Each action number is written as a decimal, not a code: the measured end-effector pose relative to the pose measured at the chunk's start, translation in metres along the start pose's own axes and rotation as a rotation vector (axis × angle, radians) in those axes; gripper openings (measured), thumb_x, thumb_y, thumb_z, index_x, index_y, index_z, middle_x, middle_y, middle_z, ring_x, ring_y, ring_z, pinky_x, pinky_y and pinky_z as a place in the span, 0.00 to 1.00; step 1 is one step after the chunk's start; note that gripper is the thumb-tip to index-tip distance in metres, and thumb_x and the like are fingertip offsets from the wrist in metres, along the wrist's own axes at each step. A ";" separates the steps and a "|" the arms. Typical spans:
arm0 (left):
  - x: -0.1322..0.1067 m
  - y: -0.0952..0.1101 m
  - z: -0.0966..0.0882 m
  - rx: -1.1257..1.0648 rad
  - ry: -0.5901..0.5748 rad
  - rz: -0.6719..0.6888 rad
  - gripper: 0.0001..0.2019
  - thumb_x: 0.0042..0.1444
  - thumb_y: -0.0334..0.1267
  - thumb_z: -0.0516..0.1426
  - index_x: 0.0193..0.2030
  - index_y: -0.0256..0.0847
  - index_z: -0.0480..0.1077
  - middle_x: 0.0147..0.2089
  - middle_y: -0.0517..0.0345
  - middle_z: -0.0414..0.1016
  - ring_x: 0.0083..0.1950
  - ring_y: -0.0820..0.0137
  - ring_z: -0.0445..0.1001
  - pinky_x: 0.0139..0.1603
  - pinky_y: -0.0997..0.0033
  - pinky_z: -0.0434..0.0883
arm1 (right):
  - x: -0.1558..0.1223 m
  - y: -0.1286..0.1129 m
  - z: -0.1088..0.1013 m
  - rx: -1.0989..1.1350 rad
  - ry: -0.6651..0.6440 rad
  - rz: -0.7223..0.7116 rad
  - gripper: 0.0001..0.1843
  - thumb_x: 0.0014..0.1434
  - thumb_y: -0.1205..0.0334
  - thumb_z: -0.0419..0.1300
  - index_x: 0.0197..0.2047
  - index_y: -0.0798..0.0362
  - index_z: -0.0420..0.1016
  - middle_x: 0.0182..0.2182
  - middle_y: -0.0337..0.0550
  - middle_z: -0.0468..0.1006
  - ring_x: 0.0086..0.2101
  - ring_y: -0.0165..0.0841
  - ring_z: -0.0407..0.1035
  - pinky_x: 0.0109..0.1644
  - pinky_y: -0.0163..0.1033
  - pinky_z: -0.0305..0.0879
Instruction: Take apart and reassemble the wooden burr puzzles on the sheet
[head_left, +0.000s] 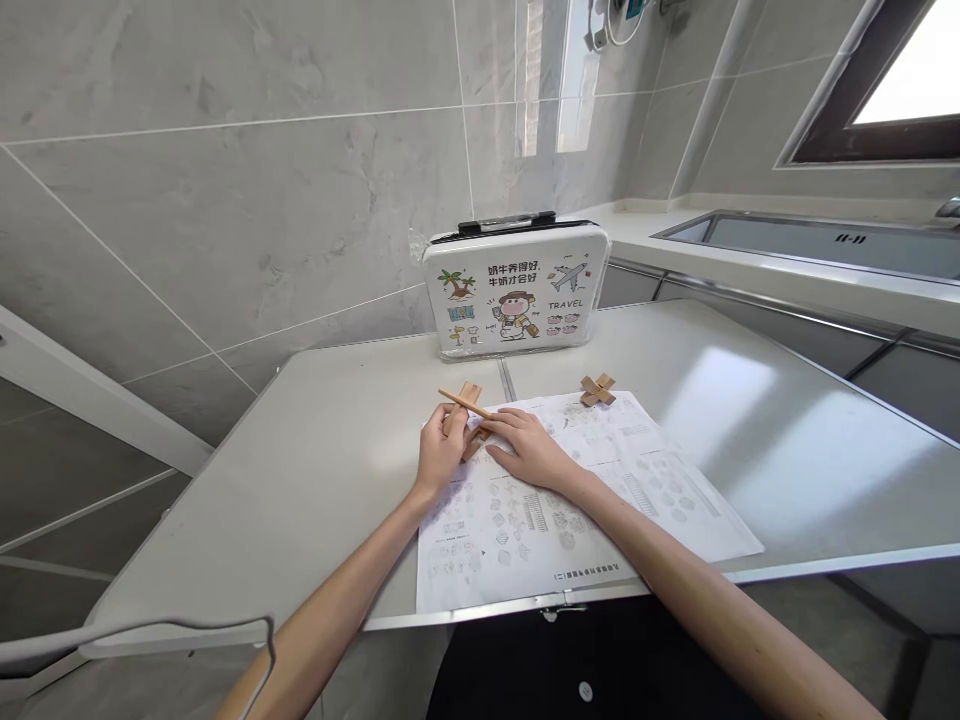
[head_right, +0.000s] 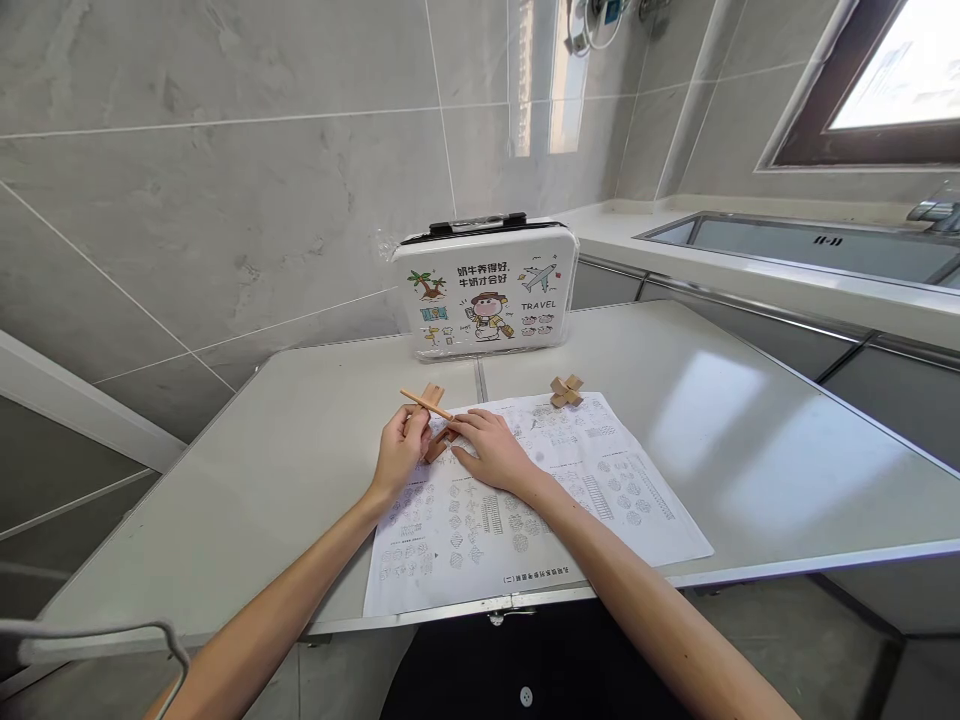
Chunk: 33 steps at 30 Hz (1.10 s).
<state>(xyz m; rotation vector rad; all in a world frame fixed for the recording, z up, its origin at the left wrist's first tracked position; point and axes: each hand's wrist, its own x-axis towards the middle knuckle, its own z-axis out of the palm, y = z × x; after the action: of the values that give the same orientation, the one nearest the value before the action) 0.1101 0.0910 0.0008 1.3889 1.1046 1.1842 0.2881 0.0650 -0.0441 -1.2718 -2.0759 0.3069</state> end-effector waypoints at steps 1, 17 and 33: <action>0.000 0.000 0.000 -0.003 -0.009 -0.005 0.13 0.64 0.48 0.59 0.34 0.43 0.65 0.22 0.68 0.61 0.21 0.76 0.58 0.22 0.77 0.58 | 0.000 0.000 0.000 0.009 0.004 -0.001 0.20 0.68 0.61 0.60 0.62 0.48 0.75 0.61 0.50 0.77 0.64 0.47 0.65 0.69 0.59 0.61; 0.002 0.001 -0.002 -0.037 -0.019 -0.033 0.13 0.65 0.47 0.58 0.35 0.43 0.63 0.23 0.68 0.58 0.21 0.77 0.55 0.21 0.76 0.56 | 0.000 -0.009 -0.007 0.119 -0.026 -0.045 0.12 0.70 0.59 0.60 0.55 0.48 0.78 0.50 0.52 0.78 0.54 0.47 0.69 0.59 0.57 0.68; 0.002 0.003 -0.002 -0.022 -0.018 -0.023 0.12 0.65 0.46 0.57 0.35 0.43 0.64 0.24 0.68 0.59 0.22 0.76 0.57 0.23 0.75 0.57 | 0.001 -0.010 -0.006 0.134 -0.008 0.002 0.06 0.72 0.61 0.58 0.43 0.51 0.77 0.41 0.49 0.75 0.45 0.44 0.67 0.51 0.50 0.68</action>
<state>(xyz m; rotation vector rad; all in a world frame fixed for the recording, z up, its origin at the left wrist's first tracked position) 0.1087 0.0924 0.0039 1.3642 1.0889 1.1627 0.2851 0.0601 -0.0344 -1.1948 -2.0245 0.4451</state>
